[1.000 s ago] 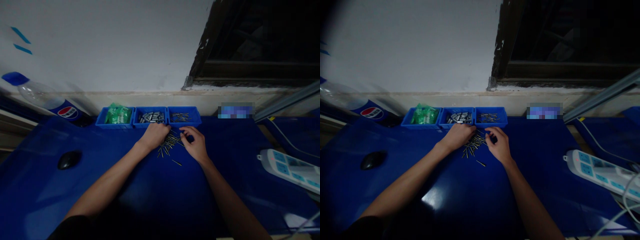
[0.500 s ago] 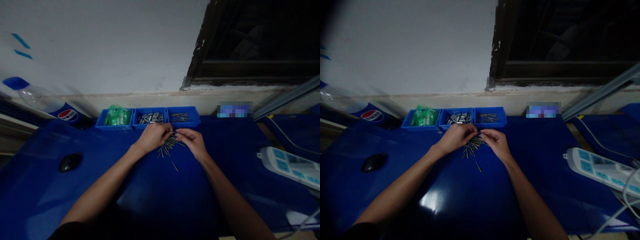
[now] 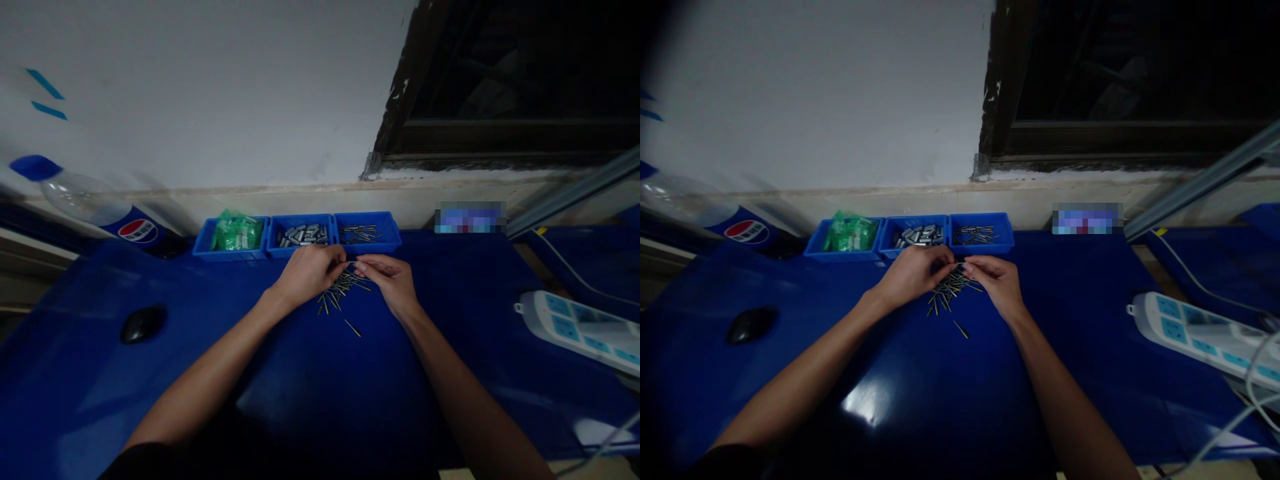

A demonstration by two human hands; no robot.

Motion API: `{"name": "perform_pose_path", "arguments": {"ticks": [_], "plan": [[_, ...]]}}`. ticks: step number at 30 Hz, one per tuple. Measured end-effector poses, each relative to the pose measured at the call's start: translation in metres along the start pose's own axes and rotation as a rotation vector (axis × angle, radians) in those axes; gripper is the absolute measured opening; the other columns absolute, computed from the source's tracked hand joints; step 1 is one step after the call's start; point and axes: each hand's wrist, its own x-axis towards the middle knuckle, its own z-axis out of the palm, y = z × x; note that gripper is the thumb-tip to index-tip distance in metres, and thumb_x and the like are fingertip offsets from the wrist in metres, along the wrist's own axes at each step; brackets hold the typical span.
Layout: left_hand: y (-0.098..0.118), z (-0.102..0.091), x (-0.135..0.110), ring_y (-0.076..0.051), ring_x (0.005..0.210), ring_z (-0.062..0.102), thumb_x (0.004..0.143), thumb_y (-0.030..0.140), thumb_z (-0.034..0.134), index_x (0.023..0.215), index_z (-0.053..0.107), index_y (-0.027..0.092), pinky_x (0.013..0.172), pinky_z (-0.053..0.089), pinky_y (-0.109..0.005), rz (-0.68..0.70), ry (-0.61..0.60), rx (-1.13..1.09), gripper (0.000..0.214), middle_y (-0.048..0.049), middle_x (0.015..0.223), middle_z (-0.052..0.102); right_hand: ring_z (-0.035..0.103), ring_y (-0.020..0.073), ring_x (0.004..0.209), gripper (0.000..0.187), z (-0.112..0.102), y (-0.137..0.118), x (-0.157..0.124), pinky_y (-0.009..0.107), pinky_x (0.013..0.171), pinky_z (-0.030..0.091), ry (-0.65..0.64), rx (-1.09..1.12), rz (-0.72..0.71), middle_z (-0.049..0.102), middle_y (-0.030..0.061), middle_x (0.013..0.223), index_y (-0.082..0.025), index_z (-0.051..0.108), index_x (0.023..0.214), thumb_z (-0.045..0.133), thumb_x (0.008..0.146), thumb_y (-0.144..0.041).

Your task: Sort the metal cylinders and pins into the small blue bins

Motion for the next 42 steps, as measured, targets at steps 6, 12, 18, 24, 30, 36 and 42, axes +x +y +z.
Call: {"name": "perform_pose_path", "arguments": {"ticks": [6, 12, 18, 24, 30, 36, 42], "plan": [[0.000, -0.006, -0.001, -0.022, 0.079, 0.071, 0.102, 0.026, 0.060, 0.113, 0.072, 0.018, 0.068, 0.047, -0.033, -0.026, 0.049, 0.162, 0.018, -0.0082, 0.094, 0.077, 0.080, 0.0295, 0.111, 0.042, -0.009, 0.001, 0.005, 0.054, 0.109, 0.059, -0.024, 0.038, -0.112, 0.081, 0.0037, 0.126, -0.033, 0.080, 0.123, 0.087, 0.082, -0.027], [0.007, -0.007, -0.002, -0.021, 0.087, 0.070, 0.095, 0.021, 0.071, 0.102, 0.077, 0.018, 0.077, 0.052, -0.034, 0.298, -0.342, -0.051, 0.009, -0.0072, 0.097, 0.074, 0.077, 0.0305, 0.117, 0.056, -0.021, -0.002, 0.010, 0.056, 0.109, 0.059, -0.046, -0.038, -0.175, 0.073, 0.0036, 0.142, -0.038, 0.066, 0.142, 0.081, 0.088, -0.032], [0.017, 0.017, -0.008, -0.022, 0.093, 0.069, 0.083, 0.017, 0.084, 0.095, 0.080, 0.020, 0.082, 0.054, -0.034, 0.437, -0.528, -0.085, 0.013, -0.0066, 0.098, 0.073, 0.079, 0.0268, 0.099, 0.041, -0.022, -0.008, 0.008, 0.049, 0.091, 0.065, -0.021, -0.053, -0.147, 0.077, 0.0043, 0.133, -0.035, 0.073, 0.129, 0.078, 0.089, -0.030], [0.019, 0.028, -0.010, -0.020, 0.095, 0.067, 0.090, 0.004, 0.067, 0.087, 0.074, 0.016, 0.104, 0.050, -0.036, 0.473, -0.453, 0.100, 0.014, -0.0075, 0.097, 0.071, 0.078, 0.0240, 0.089, 0.036, -0.019, -0.013, 0.006, 0.044, 0.083, 0.063, -0.017, 0.022, -0.120, 0.080, 0.0046, 0.125, -0.033, 0.077, 0.120, 0.079, 0.085, -0.028], [0.012, 0.015, -0.004, -0.020, 0.093, 0.066, 0.104, 0.012, 0.050, 0.102, 0.066, 0.016, 0.089, 0.053, -0.034, 0.291, -0.250, -0.004, 0.016, -0.0098, 0.101, 0.070, 0.073, 0.0194, 0.079, 0.029, -0.021, -0.009, 0.008, 0.039, 0.079, 0.060, 0.004, 0.031, -0.124, 0.083, 0.0033, 0.106, -0.031, 0.080, 0.115, 0.080, 0.086, -0.030], [-0.004, 0.007, 0.002, -0.017, 0.086, 0.071, 0.099, 0.018, 0.059, 0.105, 0.066, 0.017, 0.082, 0.055, -0.032, 0.106, 0.008, -0.226, 0.010, -0.0061, 0.096, 0.075, 0.072, 0.0178, 0.067, 0.018, -0.019, -0.007, 0.007, 0.035, 0.070, 0.060, -0.065, -0.121, -0.101, 0.080, 0.0014, 0.078, -0.026, 0.084, 0.102, 0.080, 0.088, -0.038], [-0.005, 0.008, 0.001, -0.017, 0.086, 0.074, 0.094, 0.020, 0.064, 0.106, 0.068, 0.018, 0.083, 0.057, -0.033, 0.093, 0.011, -0.284, 0.013, -0.0058, 0.094, 0.077, 0.078, 0.0215, 0.072, 0.020, -0.013, -0.007, 0.002, 0.038, 0.074, 0.064, -0.129, -0.111, -0.009, 0.083, 0.0038, 0.079, -0.025, 0.086, 0.093, 0.088, 0.079, -0.039]]}}
